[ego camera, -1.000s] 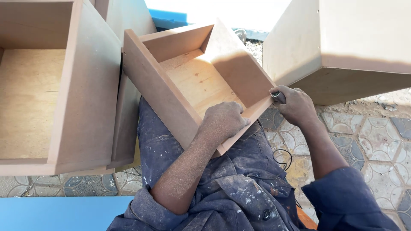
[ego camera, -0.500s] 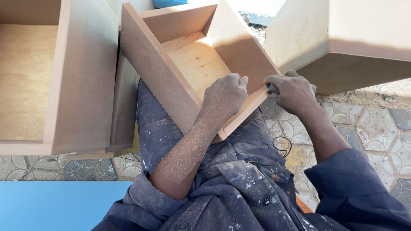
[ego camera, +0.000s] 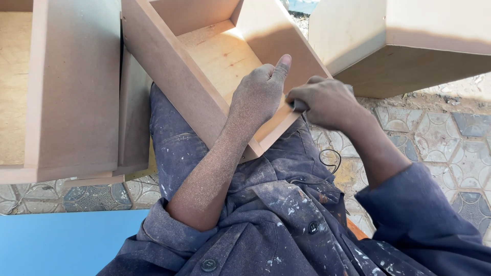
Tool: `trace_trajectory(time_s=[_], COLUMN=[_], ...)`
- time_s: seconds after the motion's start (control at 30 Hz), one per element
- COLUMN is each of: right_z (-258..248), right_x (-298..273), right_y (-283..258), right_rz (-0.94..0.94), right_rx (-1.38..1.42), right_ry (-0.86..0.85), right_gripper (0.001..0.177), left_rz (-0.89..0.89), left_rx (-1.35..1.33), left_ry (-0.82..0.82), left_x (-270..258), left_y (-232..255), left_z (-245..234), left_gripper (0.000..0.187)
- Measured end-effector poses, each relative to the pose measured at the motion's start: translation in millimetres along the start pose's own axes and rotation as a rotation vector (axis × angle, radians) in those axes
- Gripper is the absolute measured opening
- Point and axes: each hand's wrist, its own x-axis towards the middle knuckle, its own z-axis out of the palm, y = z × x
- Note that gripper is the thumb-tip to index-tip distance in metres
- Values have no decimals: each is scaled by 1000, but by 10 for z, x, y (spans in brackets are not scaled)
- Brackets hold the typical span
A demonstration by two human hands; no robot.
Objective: Sanding the edges and corners of a wooden drawer box using a sanding block.
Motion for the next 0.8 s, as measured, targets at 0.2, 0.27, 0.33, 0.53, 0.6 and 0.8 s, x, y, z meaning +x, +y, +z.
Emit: trace_trajectory(time_s=[0.2, 0.27, 0.33, 0.53, 0.6, 0.8], right_z=[-405, -179, 14, 311, 308, 500], right_x=[-527, -345, -190, -149, -302, -708], right_y=[-463, -197, 34, 134, -104, -737], right_rz=[-326, -216, -112, 17, -80, -474], right_rx=[294, 233, 171, 156, 193, 450], right_ry=[143, 155, 167, 421, 543, 812], right_gripper=[36, 33, 32, 36, 36, 42], left_rz=[52, 60, 66, 67, 77, 29], left_rx=[4, 9, 13, 21, -4, -2], left_ry=[95, 85, 80, 91, 70, -21], left_x=[68, 62, 47, 1, 5, 73], left_y=[-36, -38, -25, 7, -19, -93], left_z=[77, 78, 53, 32, 32, 49], left_gripper=[59, 58, 57, 57, 57, 69])
